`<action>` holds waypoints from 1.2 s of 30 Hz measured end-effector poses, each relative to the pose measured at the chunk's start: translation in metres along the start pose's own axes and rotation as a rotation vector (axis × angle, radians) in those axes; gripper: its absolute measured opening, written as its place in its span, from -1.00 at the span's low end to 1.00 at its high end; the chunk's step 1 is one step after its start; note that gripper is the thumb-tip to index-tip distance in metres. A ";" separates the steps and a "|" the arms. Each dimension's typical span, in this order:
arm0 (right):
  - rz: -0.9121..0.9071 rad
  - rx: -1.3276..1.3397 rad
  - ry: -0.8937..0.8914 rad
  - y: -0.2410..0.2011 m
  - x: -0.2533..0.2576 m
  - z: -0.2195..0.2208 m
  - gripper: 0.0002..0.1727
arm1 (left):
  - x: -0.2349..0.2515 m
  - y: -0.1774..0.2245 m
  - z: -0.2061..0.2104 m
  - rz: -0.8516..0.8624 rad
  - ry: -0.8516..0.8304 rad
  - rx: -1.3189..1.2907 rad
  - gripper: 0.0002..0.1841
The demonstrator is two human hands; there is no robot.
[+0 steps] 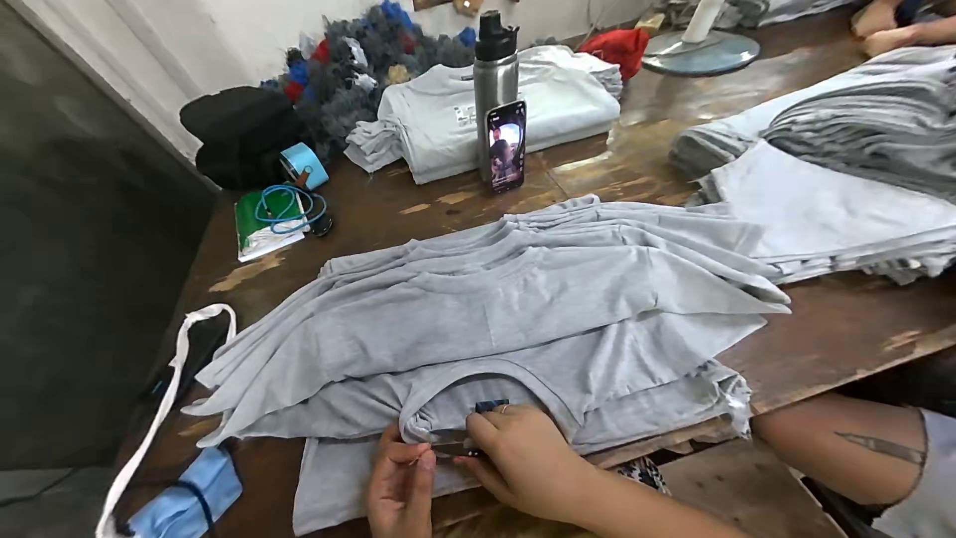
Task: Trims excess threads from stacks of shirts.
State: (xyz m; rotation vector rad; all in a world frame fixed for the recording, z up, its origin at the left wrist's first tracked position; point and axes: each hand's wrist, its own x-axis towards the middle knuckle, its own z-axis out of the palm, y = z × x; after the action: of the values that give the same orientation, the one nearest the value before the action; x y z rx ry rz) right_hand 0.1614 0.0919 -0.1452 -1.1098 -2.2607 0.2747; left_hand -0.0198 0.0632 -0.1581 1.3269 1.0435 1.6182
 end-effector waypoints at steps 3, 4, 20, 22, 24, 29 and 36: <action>-0.011 -0.020 0.014 -0.006 0.004 0.004 -0.64 | 0.000 -0.001 0.001 0.047 -0.020 0.019 -0.87; -0.016 -0.033 0.024 -0.007 0.004 0.007 -0.64 | 0.000 -0.002 0.002 0.062 -0.025 0.024 -0.86; 0.059 0.189 -0.253 0.001 0.008 -0.015 -0.52 | 0.003 -0.002 0.005 -0.070 0.136 -0.095 -0.97; 0.059 0.188 -0.262 0.000 0.009 -0.015 -0.52 | 0.003 -0.003 0.004 -0.062 0.126 -0.073 -0.98; 0.064 0.185 -0.266 -0.001 0.011 -0.014 -0.52 | 0.003 -0.004 0.004 -0.051 0.114 -0.058 -0.97; 0.047 0.149 -0.200 -0.001 0.009 -0.009 -0.56 | 0.003 -0.004 0.002 -0.047 0.106 -0.037 -0.98; 0.119 0.473 -0.028 0.001 0.016 -0.017 -0.59 | 0.003 -0.005 0.003 -0.055 0.117 -0.114 -0.97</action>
State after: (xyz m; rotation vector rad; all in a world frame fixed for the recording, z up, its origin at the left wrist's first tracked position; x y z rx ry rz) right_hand 0.1643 0.1038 -0.1251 -0.9850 -2.0051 0.8290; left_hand -0.0171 0.0678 -0.1611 1.1305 1.0311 1.7039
